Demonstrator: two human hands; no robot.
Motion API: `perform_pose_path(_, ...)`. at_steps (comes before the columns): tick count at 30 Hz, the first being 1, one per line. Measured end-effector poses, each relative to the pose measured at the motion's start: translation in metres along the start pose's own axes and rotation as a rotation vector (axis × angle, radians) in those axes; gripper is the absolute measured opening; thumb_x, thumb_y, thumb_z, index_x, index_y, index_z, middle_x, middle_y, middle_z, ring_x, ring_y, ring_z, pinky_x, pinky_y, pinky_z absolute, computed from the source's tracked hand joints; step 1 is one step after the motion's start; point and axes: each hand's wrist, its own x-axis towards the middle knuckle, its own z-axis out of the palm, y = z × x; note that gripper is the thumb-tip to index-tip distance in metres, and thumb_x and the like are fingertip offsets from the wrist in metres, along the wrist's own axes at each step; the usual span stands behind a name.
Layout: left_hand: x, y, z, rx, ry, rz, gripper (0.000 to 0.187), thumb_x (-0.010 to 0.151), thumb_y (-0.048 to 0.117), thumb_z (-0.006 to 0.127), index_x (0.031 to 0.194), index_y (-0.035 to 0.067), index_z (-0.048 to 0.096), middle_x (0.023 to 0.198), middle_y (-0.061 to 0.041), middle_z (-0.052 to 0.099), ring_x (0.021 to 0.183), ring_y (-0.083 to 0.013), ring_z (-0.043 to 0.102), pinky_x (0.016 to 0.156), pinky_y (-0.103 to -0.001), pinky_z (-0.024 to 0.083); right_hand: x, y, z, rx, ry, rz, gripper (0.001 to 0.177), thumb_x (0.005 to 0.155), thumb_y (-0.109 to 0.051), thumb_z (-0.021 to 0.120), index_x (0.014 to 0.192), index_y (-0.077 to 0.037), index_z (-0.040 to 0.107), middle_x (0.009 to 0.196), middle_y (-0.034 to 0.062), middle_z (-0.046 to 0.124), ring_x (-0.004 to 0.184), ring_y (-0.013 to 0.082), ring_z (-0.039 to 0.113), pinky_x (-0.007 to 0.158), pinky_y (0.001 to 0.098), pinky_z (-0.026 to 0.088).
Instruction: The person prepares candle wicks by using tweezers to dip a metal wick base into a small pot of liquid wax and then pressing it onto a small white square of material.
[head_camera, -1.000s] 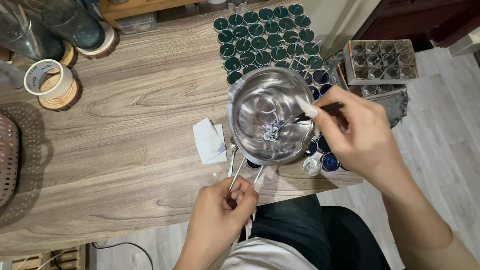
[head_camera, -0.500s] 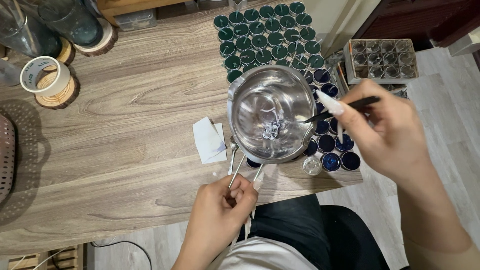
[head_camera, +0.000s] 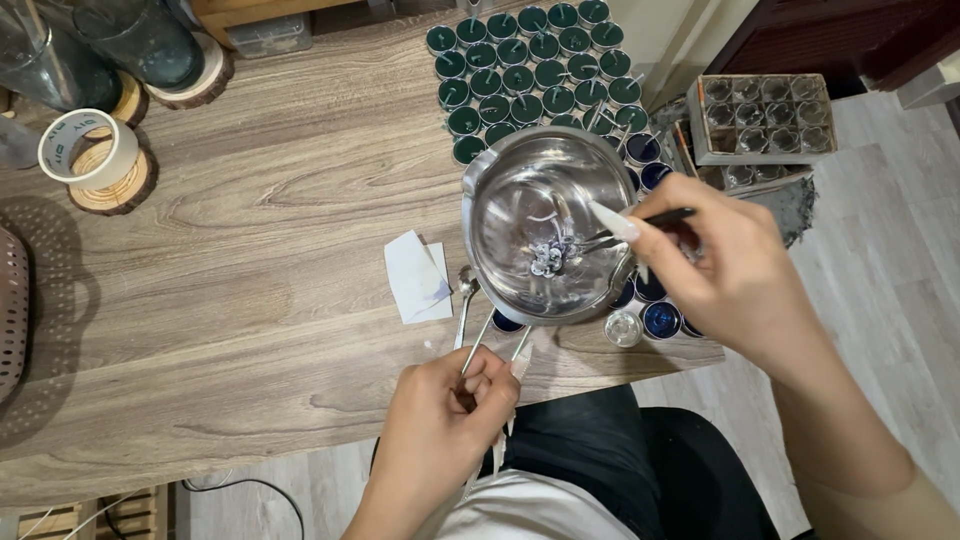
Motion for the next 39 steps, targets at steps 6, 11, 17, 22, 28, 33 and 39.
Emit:
perform_pose_path(6, 0.0, 0.003, 0.0, 0.031, 0.002, -0.031, 0.022, 0.087, 0.013, 0.07, 0.069, 0.001, 0.069, 0.05, 0.003, 0.054, 0.044, -0.0034, 0.044, 0.042, -0.025, 0.033, -0.001, 0.013, 0.001, 0.019, 0.02, 0.17, 0.013, 0.1, -0.013, 0.063, 0.093, -0.003, 0.065, 0.063, 0.0046, 0.062, 0.044, 0.0105, 0.043, 0.041, 0.0281, 0.028)
perform_pose_path(11, 0.003, -0.003, -0.001, 0.052, 0.009, -0.008, 0.015, 0.085, 0.01, 0.069, 0.074, 0.002, 0.07, 0.05, 0.003, 0.055, 0.044, -0.0036, 0.047, 0.042, -0.024, 0.036, -0.012, 0.036, -0.007, 0.303, 0.188, 0.103, 0.005, 0.107, -0.007, 0.062, 0.103, -0.004, 0.06, 0.081, 0.0043, 0.062, 0.061, 0.0076, 0.051, 0.048, 0.0226, 0.036)
perform_pose_path(17, 0.007, -0.03, -0.008, -0.035, 0.018, 0.068, 0.013, 0.086, 0.008, 0.069, 0.076, 0.0, 0.07, 0.056, 0.004, 0.058, 0.048, -0.0034, 0.052, 0.045, -0.022, 0.041, -0.028, 0.075, -0.015, 0.415, 0.344, 0.196, 0.015, 0.115, -0.006, 0.063, 0.103, -0.003, 0.057, 0.091, 0.0028, 0.065, 0.081, 0.0065, 0.061, 0.078, 0.0226, 0.051)
perform_pose_path(22, 0.009, -0.035, -0.02, 0.043, 0.12, 0.044, 0.017, 0.087, 0.01, 0.069, 0.073, 0.0, 0.069, 0.054, 0.002, 0.056, 0.045, -0.0049, 0.054, 0.042, -0.023, 0.04, -0.035, 0.117, 0.002, 0.385, 0.408, 0.29, 0.013, 0.114, -0.008, 0.063, 0.104, -0.003, 0.055, 0.091, 0.0007, 0.062, 0.082, 0.0071, 0.059, 0.075, 0.0222, 0.046)
perform_pose_path(28, 0.01, -0.03, -0.027, 0.016, 0.174, -0.027, 0.018, 0.087, 0.012, 0.068, 0.074, 0.0, 0.069, 0.049, -0.002, 0.06, 0.041, -0.008, 0.05, 0.039, -0.025, 0.035, -0.039, 0.133, 0.018, 0.324, 0.446, 0.319, 0.013, 0.113, -0.009, 0.062, 0.103, -0.003, 0.056, 0.09, 0.0005, 0.062, 0.08, 0.0065, 0.058, 0.072, 0.0218, 0.046)
perform_pose_path(33, 0.011, -0.033, -0.029, 0.029, 0.185, -0.001, 0.02, 0.088, 0.013, 0.067, 0.073, -0.001, 0.069, 0.046, -0.003, 0.058, 0.039, -0.0086, 0.048, 0.039, -0.026, 0.034, -0.033, 0.127, 0.034, 0.186, 0.438, 0.332, 0.018, 0.112, -0.014, 0.064, 0.1, -0.003, 0.057, 0.08, -0.0012, 0.062, 0.071, 0.0049, 0.052, 0.063, 0.0227, 0.04)
perform_pose_path(39, 0.009, -0.034, -0.029, 0.023, 0.178, -0.021, 0.023, 0.088, 0.014, 0.067, 0.071, -0.002, 0.068, 0.045, -0.002, 0.056, 0.04, -0.0081, 0.048, 0.041, -0.026, 0.035, -0.029, 0.117, 0.043, 0.024, 0.4, 0.346, 0.019, 0.108, -0.015, 0.066, 0.096, -0.002, 0.06, 0.07, 0.0004, 0.061, 0.061, 0.0052, 0.05, 0.056, 0.0244, 0.038)
